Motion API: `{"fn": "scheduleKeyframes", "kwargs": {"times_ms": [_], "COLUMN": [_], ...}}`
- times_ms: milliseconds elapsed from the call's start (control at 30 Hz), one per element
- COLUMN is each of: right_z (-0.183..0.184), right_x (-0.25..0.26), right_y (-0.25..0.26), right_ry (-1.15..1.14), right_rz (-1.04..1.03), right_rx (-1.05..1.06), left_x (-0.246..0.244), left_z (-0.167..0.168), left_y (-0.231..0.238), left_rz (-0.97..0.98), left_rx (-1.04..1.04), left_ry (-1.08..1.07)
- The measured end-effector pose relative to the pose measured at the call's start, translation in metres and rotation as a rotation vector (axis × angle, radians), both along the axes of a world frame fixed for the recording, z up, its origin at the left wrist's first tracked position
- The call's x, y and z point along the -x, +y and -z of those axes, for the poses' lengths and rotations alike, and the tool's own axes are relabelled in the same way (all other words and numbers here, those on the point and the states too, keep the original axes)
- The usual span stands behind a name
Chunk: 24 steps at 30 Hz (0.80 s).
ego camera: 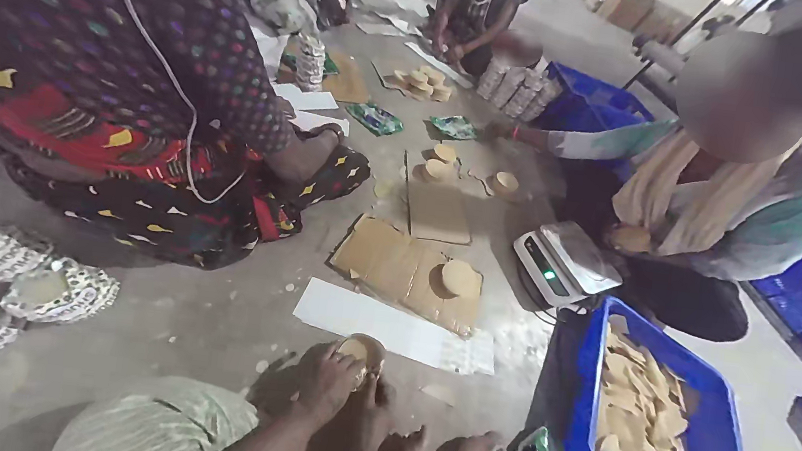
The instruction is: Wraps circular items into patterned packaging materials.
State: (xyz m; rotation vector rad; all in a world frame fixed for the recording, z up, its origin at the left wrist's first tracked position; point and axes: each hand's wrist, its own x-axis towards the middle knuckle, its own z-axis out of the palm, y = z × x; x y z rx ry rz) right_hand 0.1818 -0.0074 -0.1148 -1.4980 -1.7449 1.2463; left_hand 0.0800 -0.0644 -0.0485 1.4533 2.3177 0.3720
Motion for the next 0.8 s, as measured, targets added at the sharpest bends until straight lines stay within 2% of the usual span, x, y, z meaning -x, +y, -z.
{"fn": "scheduleKeyframes", "kwargs": {"times_ms": [67, 133, 233, 300, 367, 433, 500, 533, 633, 733, 800], "right_z": [-0.010, -0.026, -0.053, -0.061, -0.059, -0.051, -0.042, -0.048, -0.087, -0.064, -0.055], "right_x": [-0.002, -0.005, -0.011, -0.017, -0.014, 0.001, 0.021, 0.026, 0.014, -0.017, -0.025], "right_y": [0.010, 0.011, 0.006, 0.002, 0.017, 0.048, 0.074, 0.078, 0.054, 0.011, 0.005], "right_ry": [-0.131, -0.244, -0.421, -0.457, -0.388, -0.218, -0.101, -0.132, -0.431, -0.481, -0.422], "right_rz": [-0.047, -0.135, -0.390, -0.527, -0.491, -0.363, -0.305, -0.340, -0.483, -0.530, -0.497], "right_rx": [-0.121, -0.252, -0.378, -0.411, -0.315, -0.094, 0.058, 0.073, -0.038, -0.276, -0.258], "left_x": [-0.005, -0.009, -0.013, -0.014, -0.015, -0.018, -0.014, -0.011, -0.010, -0.020, -0.025], "left_z": [0.002, -0.003, -0.013, -0.013, -0.004, 0.006, 0.004, 0.001, -0.015, -0.015, -0.014], "left_y": [0.002, 0.004, 0.006, 0.004, 0.004, 0.001, 0.001, 0.001, 0.002, -0.001, -0.002], "left_rz": [0.003, 0.069, 0.175, 0.183, 0.148, 0.122, 0.136, 0.139, 0.107, 0.066, 0.101], "left_rx": [-0.014, 0.092, 0.259, 0.257, 0.154, 0.037, 0.042, 0.060, 0.202, 0.232, 0.252], "left_ry": [0.052, 0.020, -0.053, -0.039, 0.014, 0.051, 0.012, -0.004, -0.095, -0.147, -0.137]}}
